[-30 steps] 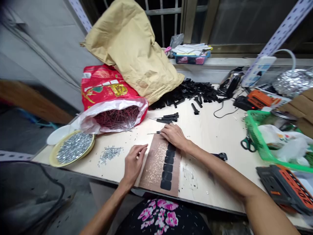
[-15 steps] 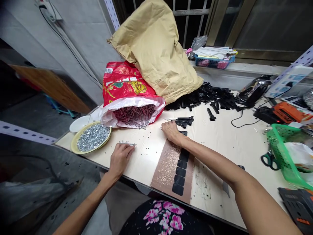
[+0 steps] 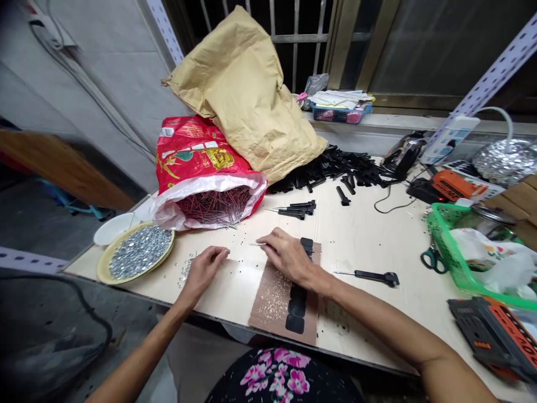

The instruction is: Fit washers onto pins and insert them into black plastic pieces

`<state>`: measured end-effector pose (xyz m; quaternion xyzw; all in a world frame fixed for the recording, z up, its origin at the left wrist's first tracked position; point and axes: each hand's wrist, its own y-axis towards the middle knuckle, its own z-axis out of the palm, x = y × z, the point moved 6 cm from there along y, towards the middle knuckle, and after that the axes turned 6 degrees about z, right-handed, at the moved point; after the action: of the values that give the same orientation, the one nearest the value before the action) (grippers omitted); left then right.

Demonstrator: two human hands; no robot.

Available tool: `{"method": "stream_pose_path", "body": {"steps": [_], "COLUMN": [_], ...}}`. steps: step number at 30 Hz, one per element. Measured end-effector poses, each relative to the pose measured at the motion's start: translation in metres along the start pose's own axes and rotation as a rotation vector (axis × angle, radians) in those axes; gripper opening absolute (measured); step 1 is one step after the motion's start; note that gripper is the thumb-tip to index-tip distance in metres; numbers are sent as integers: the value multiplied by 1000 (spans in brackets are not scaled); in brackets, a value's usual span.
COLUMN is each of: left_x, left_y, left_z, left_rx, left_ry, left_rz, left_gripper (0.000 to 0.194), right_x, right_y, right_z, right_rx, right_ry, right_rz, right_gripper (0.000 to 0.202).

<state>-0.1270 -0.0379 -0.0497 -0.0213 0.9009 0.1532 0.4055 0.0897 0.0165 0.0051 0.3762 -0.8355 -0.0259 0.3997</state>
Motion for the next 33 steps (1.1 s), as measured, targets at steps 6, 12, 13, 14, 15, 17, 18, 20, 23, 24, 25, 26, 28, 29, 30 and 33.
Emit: {"method": "stream_pose_path", "body": {"steps": [6,12,13,14,15,17,18,20,23,24,25,26,28,29,30,33], "left_x": [-44,-71,-72,-73,-73,-73,-72,-71,-71,-71,-71,-71,-70,-70,-69,-70], "left_y": [-4,-3,-2,-2,-1,1,2,4,7,8,8,8,8,7,7,6], "left_z": [37,57,58,59,60,63,65,67,70,72,73,74,77,77,77,74], "left_rx": [-201,-250,-252,-249,-242,-214,-198,-165,-103,-77,-52,-28,13,27,34,52], "left_ry": [-623,-638,-638,-642,-654,-704,-739,-808,-858,-855,-846,-834,-798,-771,-734,-571], "left_rz": [-251,-231,-227,-225,-225,-241,-257,-295,-346,-356,-360,-357,-334,-318,-300,-235], "left_gripper": [33,27,26,26,26,26,26,27,33,35,37,38,37,36,35,33], "right_x": [12,4,3,2,1,-2,-3,-5,-7,-8,-9,-9,-10,-11,-11,-11], "right_y": [-13,-19,-20,-22,-23,-26,-27,-29,-33,-34,-35,-36,-38,-39,-40,-43], "right_z": [5,-5,-7,-8,-8,-9,-8,-7,-7,-6,-7,-7,-8,-8,-8,-9], "right_rx": [-37,-77,-83,-90,-99,-119,-126,-136,-136,-135,-138,-142,-162,-175,-189,-224], "right_ry": [12,-74,-80,-84,-88,-97,-102,-119,-163,-184,-207,-230,-277,-300,-321,-393], "right_rz": [39,113,124,136,146,156,159,167,188,197,205,210,206,199,190,163], "right_gripper": [26,27,27,28,28,27,27,25,23,22,21,20,18,18,17,17]}}
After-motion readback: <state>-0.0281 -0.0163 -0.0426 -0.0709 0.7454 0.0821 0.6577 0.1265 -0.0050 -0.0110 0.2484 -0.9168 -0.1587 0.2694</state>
